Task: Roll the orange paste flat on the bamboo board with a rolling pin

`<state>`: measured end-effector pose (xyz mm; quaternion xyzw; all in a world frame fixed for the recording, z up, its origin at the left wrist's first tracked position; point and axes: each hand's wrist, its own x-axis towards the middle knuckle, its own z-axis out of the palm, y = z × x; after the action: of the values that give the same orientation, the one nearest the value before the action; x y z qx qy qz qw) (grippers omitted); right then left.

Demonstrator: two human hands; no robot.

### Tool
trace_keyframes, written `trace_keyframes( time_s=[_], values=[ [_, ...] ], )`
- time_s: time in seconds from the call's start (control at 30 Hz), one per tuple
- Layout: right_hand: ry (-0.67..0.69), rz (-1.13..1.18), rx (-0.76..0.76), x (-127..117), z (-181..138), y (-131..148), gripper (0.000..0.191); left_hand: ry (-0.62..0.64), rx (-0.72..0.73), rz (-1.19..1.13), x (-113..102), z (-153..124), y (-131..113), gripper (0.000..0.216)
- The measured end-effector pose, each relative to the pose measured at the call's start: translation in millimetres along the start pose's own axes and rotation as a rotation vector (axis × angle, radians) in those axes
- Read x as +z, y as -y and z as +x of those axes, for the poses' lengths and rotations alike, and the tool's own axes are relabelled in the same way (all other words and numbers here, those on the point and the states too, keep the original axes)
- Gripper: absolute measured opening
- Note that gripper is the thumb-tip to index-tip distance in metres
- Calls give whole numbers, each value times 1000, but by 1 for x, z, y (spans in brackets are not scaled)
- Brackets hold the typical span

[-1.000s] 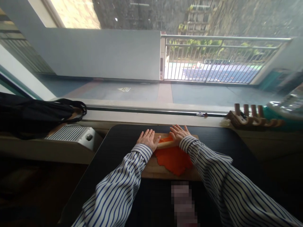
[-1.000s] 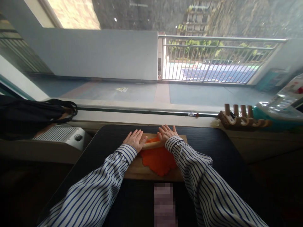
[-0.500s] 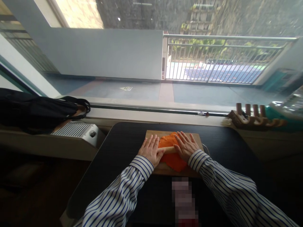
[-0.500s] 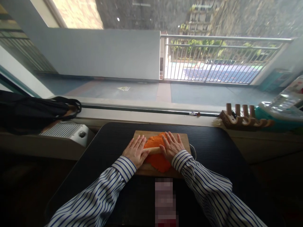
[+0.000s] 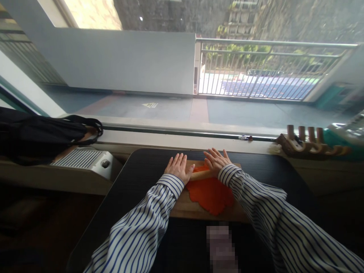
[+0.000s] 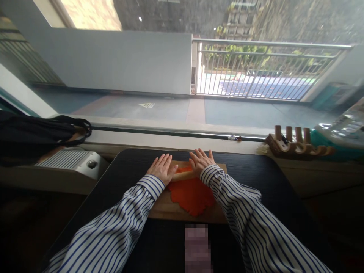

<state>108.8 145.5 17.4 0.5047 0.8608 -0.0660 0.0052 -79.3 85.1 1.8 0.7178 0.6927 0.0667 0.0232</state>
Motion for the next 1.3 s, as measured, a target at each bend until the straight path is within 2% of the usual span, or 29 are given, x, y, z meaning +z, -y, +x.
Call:
trace_keyframes(
  time_s=[0.13,0.33,0.57,0.73,0.87,1.07,1.17,1.3],
  values=[
    [-23,21,-6,-2,13,-2,50,41,-31,-31,2,12,5,70],
    [-53,37,-8,-1,28,-3,48,10,-66,-30,7,28,13,69],
    [-62,64,-11,-3,41,-3,44,31,-86,-17,-2,38,15,68],
    [-1,81,11,-1,34,-3,46,21,-65,-29,-2,29,11,63],
    [51,57,37,3,12,-2,51,-11,-7,-25,2,8,5,64],
    [7,-25,-16,7,-24,0,58,-33,51,-13,3,-19,-2,66],
    [-21,-28,-22,7,-24,0,58,-39,39,-19,3,-17,-2,65],
    [-29,-2,9,2,-6,-1,51,-45,-4,-19,3,0,2,63]
  ],
)
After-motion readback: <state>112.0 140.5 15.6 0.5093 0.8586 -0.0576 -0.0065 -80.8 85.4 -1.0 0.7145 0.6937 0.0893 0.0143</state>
